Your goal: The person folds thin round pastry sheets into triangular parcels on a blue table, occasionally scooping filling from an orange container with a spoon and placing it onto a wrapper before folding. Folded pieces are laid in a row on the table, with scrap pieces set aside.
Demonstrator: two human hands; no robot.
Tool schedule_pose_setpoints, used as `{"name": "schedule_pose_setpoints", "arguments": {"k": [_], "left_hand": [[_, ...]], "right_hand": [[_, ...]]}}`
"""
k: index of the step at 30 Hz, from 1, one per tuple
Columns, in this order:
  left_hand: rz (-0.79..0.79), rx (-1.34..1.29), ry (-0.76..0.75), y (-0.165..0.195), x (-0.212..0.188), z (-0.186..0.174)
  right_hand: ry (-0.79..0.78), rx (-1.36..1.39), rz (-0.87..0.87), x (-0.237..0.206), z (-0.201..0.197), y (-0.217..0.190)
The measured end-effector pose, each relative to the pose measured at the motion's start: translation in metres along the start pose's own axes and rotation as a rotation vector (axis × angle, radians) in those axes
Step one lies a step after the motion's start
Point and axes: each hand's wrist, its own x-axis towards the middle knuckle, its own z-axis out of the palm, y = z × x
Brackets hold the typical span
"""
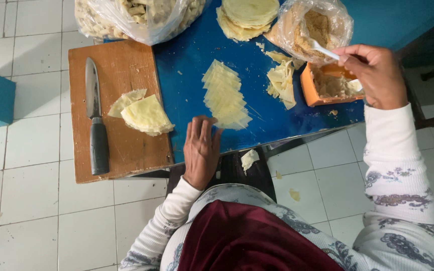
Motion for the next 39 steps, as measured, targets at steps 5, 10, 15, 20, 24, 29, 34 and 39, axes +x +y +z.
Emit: {"name": "schedule_pose_setpoints", "arguments": {"k": [5, 10, 15, 20, 24, 29, 34, 39], "left_hand": [[-0.06, 0.118, 0.019, -0.001, 0.007, 0.002], [-0.085, 0.174, -0.007, -0.003, 0.009, 0.007], [-0.102, 0.187, -0.02, -0.005, 0.012, 0.012], [-0.086, 0.113, 0.006, -0.005, 0.013, 0.016], [-0.058, 0.016, 0.015, -0.006, 0.014, 0.019], [-0.039, -0.057, 0.015, -0.006, 0.015, 0.022], [-0.05, -0.12, 0.008, -0.004, 0.016, 0.021], [-0.008, -0.154, 0.001, -0.005, 0.017, 0.019]], "right_hand": [[-0.214, 0.04, -0.057, -0.024, 0.059, -0.024], [-0.331, -0.061, -0.02, -0.048, 0.119, -0.035], [-0.202, -0.334, -0.218, -0.067, 0.144, -0.036], [-0.044, -0.611, -0.682, -0.081, 0.149, -0.025], [-0.031, -0.698, -0.788, -0.09, 0.147, -0.014], [-0.012, -0.697, -0.818, -0.095, 0.145, -0.005], [0.03, -0.718, -0.8, -0.098, 0.138, -0.011], [0.204, -0.76, -0.717, -0.092, 0.106, -0.018]]}}
